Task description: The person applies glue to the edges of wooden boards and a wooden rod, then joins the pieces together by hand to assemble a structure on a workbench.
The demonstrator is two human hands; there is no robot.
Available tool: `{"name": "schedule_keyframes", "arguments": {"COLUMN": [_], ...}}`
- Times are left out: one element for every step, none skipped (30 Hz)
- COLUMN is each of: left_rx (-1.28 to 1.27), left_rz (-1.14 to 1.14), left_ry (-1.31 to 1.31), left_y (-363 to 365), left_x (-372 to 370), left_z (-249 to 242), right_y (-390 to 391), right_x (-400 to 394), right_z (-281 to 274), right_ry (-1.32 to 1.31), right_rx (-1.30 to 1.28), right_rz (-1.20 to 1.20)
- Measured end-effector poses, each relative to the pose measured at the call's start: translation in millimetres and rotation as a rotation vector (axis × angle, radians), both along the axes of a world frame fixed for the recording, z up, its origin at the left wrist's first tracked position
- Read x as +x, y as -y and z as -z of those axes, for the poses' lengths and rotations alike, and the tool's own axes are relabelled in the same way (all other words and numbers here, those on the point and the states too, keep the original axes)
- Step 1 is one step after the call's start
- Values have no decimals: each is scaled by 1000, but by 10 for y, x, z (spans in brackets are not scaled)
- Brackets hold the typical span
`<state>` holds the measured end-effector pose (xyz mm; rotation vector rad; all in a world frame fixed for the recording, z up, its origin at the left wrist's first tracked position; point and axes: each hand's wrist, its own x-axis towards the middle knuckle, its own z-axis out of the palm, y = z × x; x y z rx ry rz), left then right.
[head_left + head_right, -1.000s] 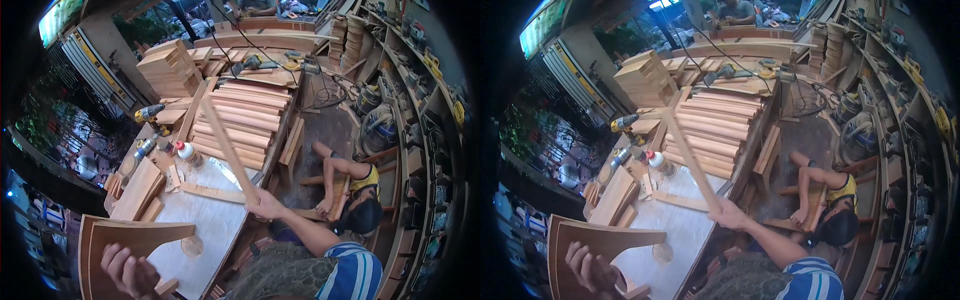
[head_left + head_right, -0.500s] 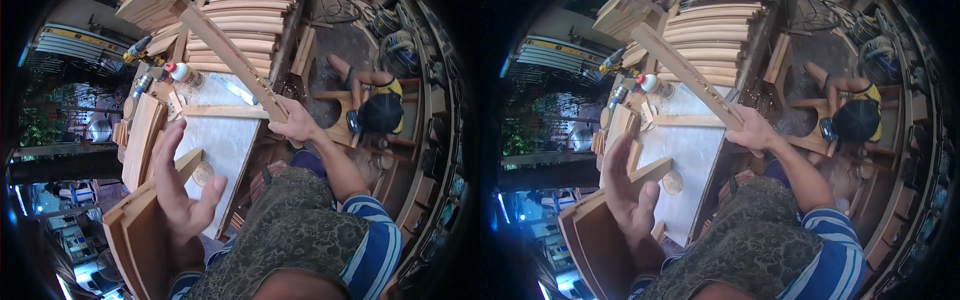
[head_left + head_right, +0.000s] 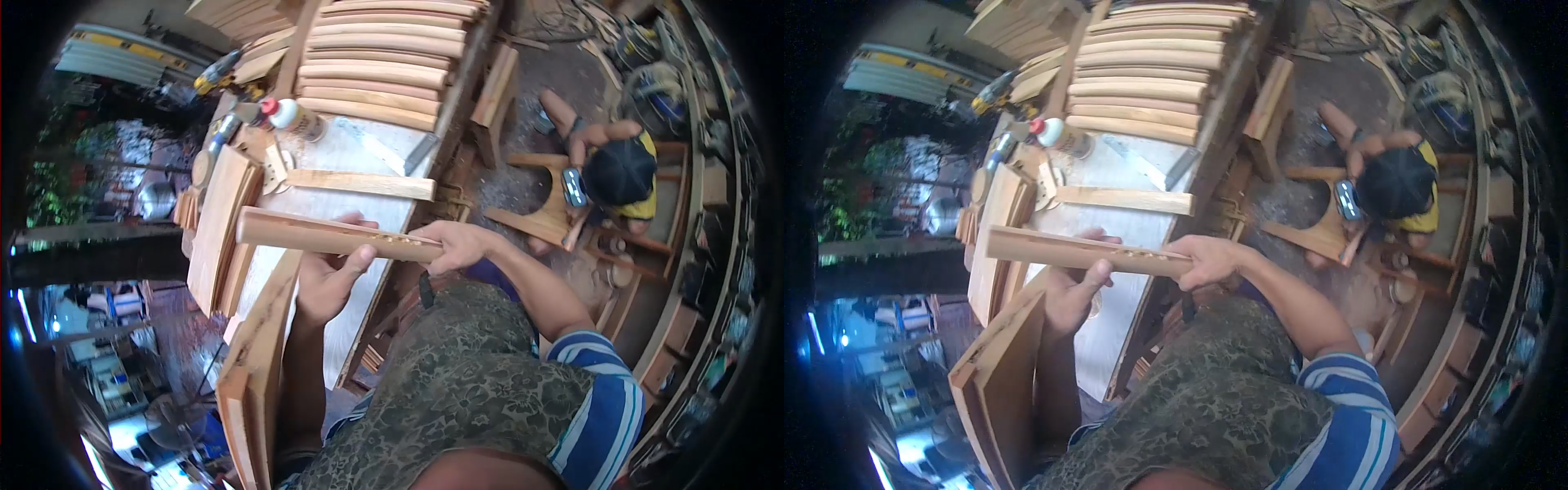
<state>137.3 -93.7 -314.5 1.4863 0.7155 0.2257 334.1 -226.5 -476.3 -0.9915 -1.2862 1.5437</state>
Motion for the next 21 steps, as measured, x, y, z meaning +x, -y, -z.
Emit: {"name": "schedule_keyframes", "arguments": {"left_rx": [19, 51, 84, 141, 251, 352, 369, 364, 376, 390, 390, 403, 410, 392, 444, 485, 566, 547, 567, 597, 680], "left_rz": [-31, -53, -69, -69, -51, -31, -75, -78, -94, -112, -115, -120, -122, -106, -152, -192, -158, -130, -152, -186, -122], "left_ry": [9, 25, 39, 32, -5, -45, -69, -75, -36, 1, -7, -64, -115, -117, -46, 25, 98, 104, 167, 231, 212], "left_y": [-22, -7, 6, 22, 40, 67, 99, 118, 121, 120, 109, 85, 67, 47, 32, 37, 35, 79, 115, 122, 114], "left_x": [-31, -50, -66, -92, -101, -99, -96, -89, -79, -93, -124, -143, -146, -161, -183, -194, -163, -93, -43, -17, -18], "left_z": [48, 109, 168, 212, 189, 169, 195, 231, 270, 285, 269, 243, 245, 266, 302, 350, 313, 286, 244, 219, 219], "right_y": [-7, -65, -123, -200, -304, -418, -534, -658, -877, -1020, -1075, -1116, -1181, -1225, -1204, -1193, -1186, -1168, -1095, -1063, -1053], "right_x": [44, 94, 148, 188, 281, 406, 500, 559, 649, 718, 775, 835, 862, 861, 870, 879, 879, 889, 926, 962, 978], "right_z": [-166, -85, 66, 92, 111, 38, -159, -81, 100, 187, 175, 152, 136, 144, 168, 234, 265, 284, 296, 290, 258], "right_ry": [25, 33, 127, 214, 232, 248, 446, 801, 1096, 1336, 1379, 1424, 1424, 1431, 1437, 1457, 1458, 1457, 1459, 1383, 1302], "right_rx": [-84, -63, 106, 277, 163, 41, 39, 197, 232, 137, 148, 158, 149, 129, 88, 152, 184, 234, 221, 267, 319], "right_rz": [-7, -35, 98, 239, 335, 432, 506, 606, 572, 434, 369, 307, 305, 248, 193, 207, 226, 248, 257, 295, 327]}}
